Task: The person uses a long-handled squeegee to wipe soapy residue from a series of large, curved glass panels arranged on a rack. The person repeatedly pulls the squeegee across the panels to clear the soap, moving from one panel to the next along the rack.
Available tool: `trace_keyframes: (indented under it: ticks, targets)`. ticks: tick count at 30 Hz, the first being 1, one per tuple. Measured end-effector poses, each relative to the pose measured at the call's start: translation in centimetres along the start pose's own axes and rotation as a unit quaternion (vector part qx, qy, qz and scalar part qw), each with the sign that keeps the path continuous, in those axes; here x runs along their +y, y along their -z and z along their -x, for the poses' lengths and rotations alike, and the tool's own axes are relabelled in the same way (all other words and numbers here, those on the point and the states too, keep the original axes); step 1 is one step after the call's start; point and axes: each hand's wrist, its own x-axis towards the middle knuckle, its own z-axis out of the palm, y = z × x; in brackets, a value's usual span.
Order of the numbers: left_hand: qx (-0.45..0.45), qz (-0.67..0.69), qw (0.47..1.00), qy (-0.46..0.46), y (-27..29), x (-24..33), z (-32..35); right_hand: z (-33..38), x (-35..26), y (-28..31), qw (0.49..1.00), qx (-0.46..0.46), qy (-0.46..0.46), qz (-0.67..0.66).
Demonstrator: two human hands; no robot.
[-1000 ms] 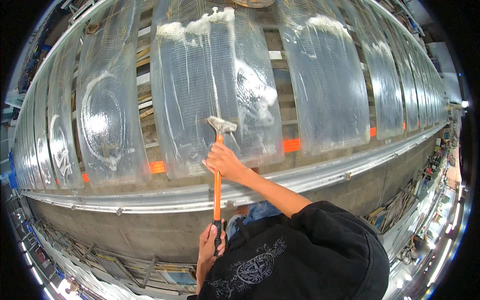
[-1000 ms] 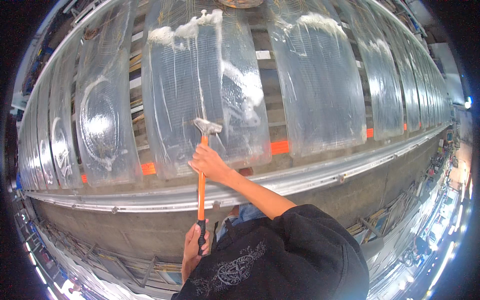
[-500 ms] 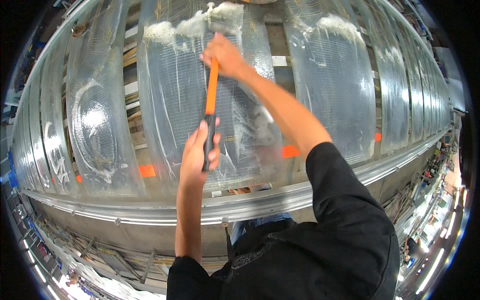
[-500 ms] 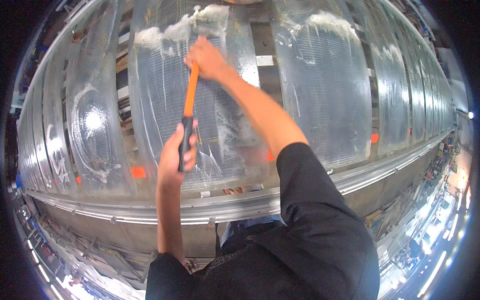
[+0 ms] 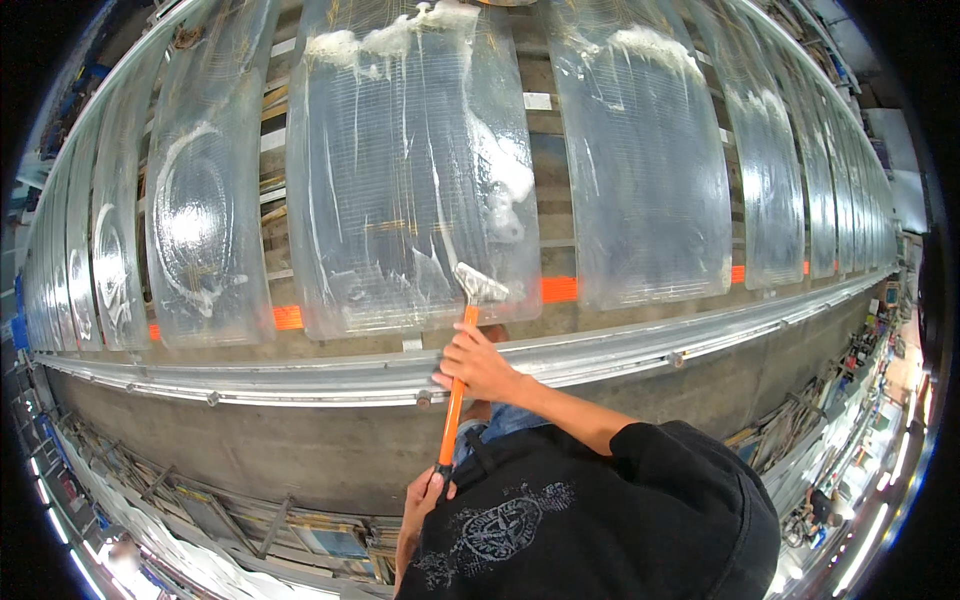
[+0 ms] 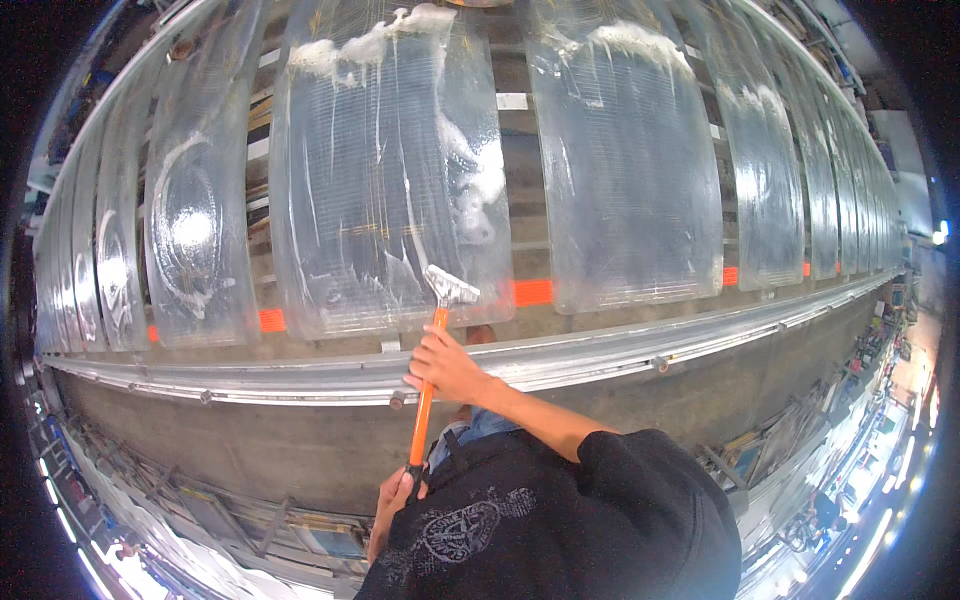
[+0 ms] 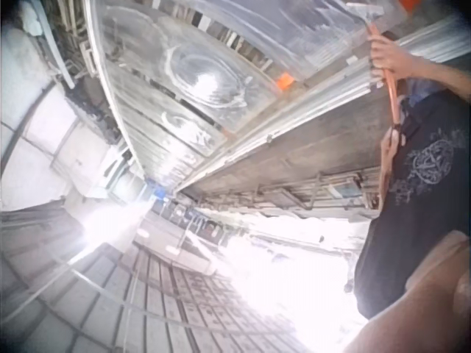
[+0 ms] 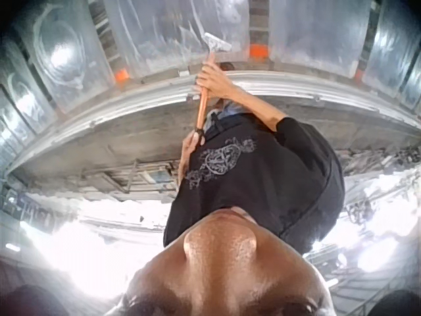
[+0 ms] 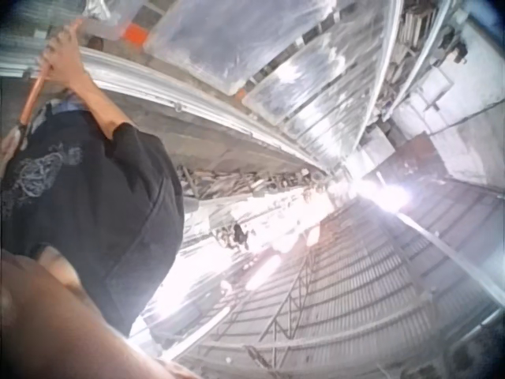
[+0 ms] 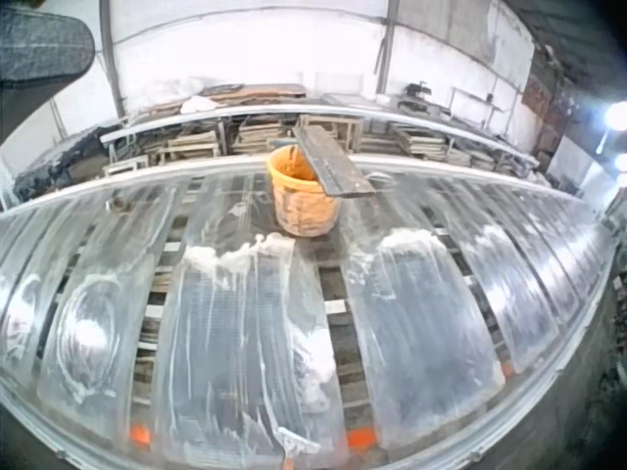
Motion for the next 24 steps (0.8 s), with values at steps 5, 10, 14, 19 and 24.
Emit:
trace_keyframes:
  ticks: [5,10,14,19,24]
  targets:
    - [0.007,0.1,0.993,0.059,-4.1,11.7,-13.2,-10.6,13.3,3.3,0.986,0.137,0.047,0.081]
    - [0.012,0.133,0.991,-0.01,-7.9,26.5,-28.7,-25.6,27.3,11.0,0.981,0.171,0.064,0.063]
    - [-0.026,0.162,0.986,-0.011,-8.6,32.4,-34.8,-30.5,33.7,15.4,0.969,0.178,0.108,0.132]
    - [-0.014,0.157,0.987,0.033,-7.7,26.7,-28.8,-24.5,27.5,12.4,0.974,0.191,0.086,0.092]
    - [0.009,0.141,0.987,0.07,-6.0,11.1,-13.3,-10.0,13.2,4.6,0.989,0.142,0.019,0.035]
